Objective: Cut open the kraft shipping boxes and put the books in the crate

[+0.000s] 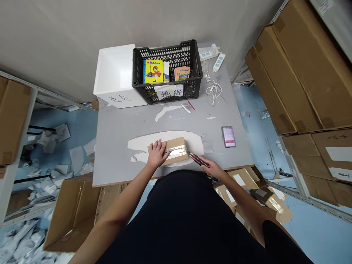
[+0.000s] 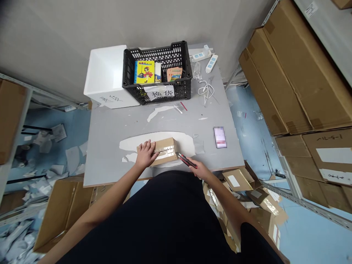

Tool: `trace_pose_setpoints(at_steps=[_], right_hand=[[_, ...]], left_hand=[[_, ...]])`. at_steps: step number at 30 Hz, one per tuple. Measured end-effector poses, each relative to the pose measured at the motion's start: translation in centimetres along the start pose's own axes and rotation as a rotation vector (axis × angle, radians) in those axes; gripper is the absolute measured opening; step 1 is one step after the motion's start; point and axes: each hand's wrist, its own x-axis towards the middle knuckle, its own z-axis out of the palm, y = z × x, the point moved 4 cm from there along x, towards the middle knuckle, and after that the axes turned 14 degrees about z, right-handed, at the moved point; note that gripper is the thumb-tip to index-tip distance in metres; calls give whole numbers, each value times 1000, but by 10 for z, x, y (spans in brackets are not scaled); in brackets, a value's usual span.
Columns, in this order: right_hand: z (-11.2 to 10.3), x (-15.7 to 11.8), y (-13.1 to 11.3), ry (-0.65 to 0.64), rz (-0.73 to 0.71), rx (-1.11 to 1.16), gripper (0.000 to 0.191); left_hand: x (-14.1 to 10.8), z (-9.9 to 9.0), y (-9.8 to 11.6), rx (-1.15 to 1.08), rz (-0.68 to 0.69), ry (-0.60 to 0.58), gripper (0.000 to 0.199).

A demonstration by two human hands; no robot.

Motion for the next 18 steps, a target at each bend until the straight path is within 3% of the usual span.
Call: trace_pose_setpoints(at_steps=[14, 18], right_hand=[[-1, -6, 7, -51, 46, 8, 67], [-4, -15, 22, -55, 20, 4, 63]], left_hand=[[-2, 0, -1, 15, 24, -6, 63], [-3, -1, -1, 0, 31, 9, 62]])
